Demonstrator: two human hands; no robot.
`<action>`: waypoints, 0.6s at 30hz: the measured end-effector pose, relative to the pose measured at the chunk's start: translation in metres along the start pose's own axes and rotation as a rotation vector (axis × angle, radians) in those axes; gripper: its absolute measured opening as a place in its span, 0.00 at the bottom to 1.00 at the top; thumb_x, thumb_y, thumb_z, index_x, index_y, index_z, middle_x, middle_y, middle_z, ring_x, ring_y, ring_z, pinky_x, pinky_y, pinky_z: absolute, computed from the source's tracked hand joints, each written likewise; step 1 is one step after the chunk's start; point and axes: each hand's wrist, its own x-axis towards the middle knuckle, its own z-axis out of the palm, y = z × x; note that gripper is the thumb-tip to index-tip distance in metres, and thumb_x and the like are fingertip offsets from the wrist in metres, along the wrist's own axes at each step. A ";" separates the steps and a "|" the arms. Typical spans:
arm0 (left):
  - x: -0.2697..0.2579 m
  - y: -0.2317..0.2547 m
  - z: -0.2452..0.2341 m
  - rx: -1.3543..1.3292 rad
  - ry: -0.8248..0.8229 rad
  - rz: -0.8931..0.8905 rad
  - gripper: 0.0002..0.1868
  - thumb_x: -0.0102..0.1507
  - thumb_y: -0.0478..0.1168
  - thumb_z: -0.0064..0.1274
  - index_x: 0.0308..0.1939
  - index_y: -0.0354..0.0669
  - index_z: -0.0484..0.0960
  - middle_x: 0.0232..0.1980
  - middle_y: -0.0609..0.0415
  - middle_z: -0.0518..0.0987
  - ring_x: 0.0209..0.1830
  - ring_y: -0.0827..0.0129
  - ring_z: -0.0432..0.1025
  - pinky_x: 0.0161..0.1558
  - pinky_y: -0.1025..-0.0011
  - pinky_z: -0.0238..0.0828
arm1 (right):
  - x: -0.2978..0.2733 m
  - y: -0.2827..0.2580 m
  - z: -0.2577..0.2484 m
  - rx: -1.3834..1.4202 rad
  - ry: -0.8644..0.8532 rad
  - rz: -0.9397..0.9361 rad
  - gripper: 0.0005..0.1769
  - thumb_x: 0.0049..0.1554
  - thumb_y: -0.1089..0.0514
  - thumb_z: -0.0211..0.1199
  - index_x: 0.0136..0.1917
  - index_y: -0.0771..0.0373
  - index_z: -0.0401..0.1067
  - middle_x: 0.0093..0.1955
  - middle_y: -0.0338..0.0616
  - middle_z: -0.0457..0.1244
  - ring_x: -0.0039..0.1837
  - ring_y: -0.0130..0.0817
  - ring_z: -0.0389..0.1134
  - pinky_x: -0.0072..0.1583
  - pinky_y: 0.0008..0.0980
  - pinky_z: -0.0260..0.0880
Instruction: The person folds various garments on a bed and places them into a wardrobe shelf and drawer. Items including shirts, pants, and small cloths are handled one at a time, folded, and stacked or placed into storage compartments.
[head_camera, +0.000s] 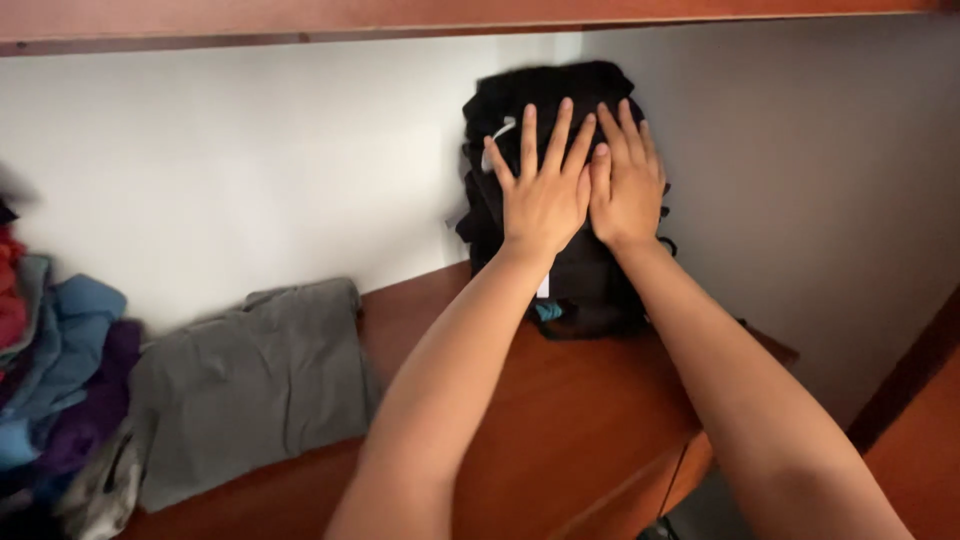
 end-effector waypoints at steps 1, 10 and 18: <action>0.001 0.001 -0.002 -0.019 -0.058 -0.003 0.29 0.73 0.59 0.42 0.80 0.73 0.61 0.83 0.67 0.51 0.84 0.55 0.42 0.74 0.26 0.39 | 0.000 0.000 -0.001 0.002 -0.009 0.000 0.32 0.71 0.41 0.30 0.82 0.51 0.56 0.84 0.48 0.48 0.83 0.60 0.46 0.75 0.59 0.48; -0.009 -0.007 -0.156 -0.156 0.112 -0.031 0.19 0.66 0.55 0.50 0.59 0.62 0.80 0.67 0.62 0.71 0.72 0.57 0.65 0.76 0.33 0.53 | -0.022 -0.088 -0.094 0.164 0.085 -0.217 0.32 0.75 0.47 0.37 0.79 0.74 0.57 0.79 0.70 0.54 0.81 0.65 0.50 0.79 0.58 0.38; -0.100 -0.150 -0.436 -0.094 0.046 -0.114 0.04 0.64 0.41 0.50 0.37 0.51 0.81 0.33 0.54 0.79 0.34 0.52 0.73 0.40 0.52 0.62 | -0.133 -0.299 -0.116 0.646 -0.019 -0.177 0.20 0.78 0.55 0.42 0.65 0.74 0.67 0.62 0.60 0.66 0.64 0.53 0.67 0.66 0.47 0.62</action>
